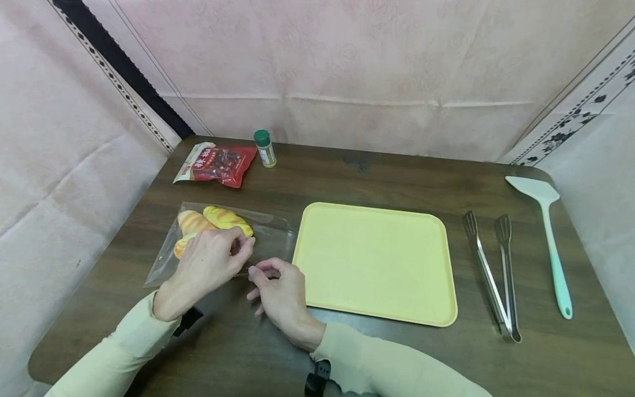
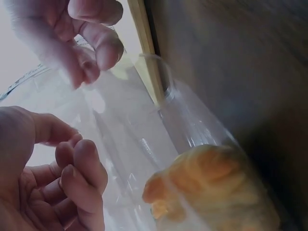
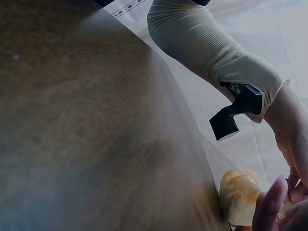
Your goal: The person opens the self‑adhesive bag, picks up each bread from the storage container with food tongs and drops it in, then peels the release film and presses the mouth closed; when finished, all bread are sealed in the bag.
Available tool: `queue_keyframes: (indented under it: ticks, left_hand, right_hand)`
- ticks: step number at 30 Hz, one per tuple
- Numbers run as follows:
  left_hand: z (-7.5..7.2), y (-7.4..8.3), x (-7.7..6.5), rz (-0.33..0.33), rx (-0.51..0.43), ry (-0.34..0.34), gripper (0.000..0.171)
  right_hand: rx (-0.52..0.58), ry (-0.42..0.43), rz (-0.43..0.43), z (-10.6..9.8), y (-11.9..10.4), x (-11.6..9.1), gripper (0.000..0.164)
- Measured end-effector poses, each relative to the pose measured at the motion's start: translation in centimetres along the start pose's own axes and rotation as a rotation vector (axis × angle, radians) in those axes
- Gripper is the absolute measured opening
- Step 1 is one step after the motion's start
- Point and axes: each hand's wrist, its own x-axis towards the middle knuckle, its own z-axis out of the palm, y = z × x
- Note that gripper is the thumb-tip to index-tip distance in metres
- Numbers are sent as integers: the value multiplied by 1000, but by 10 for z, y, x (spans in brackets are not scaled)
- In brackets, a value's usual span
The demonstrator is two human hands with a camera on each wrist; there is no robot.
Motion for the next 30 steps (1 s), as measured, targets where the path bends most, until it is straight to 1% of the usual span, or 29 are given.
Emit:
queue_keyframes:
  ticks: [3, 6, 9, 12, 14, 17, 18, 20, 25, 27, 30]
  left_hand:
    - [-5, 0, 3, 19, -31, -1, 26]
    - [-14, -1, 9, 42, -74, 12, 21]
    - [-26, -3, 19, 38, -121, 7, 14]
    - [-39, -5, 31, 53, -150, -15, 11]
    - [-46, -8, 41, 90, -158, -26, 11]
    - [-55, -13, 59, 171, -135, -52, 12]
    - [-57, -14, 65, 198, -118, -69, 12]
    - [-59, -18, 78, 242, -75, -130, 12]
    - [-56, -21, 106, 346, 57, -321, 10]
    - [-54, -21, 114, 382, 97, -365, 9]
    - [-49, -20, 123, 414, 129, -414, 8]
  right_hand:
    - [-2, 4, -2, 0, 0, 1, 19]
    - [-6, 3, -1, 0, 1, 2, 18]
    - [-9, 7, 3, 0, 1, 2, 17]
    - [-12, 16, 8, 0, 2, 3, 14]
    - [-15, 22, 5, 0, 2, 4, 11]
    - [-18, 26, -2, 1, 1, 4, 10]
    - [-18, 25, -5, 1, 1, 4, 10]
    - [-14, 23, -6, 1, 0, 4, 10]
    - [-2, 25, 6, 2, -1, 3, 10]
    - [0, 23, 13, 2, -1, 2, 10]
    - [-2, 17, 22, 1, 0, 2, 9]
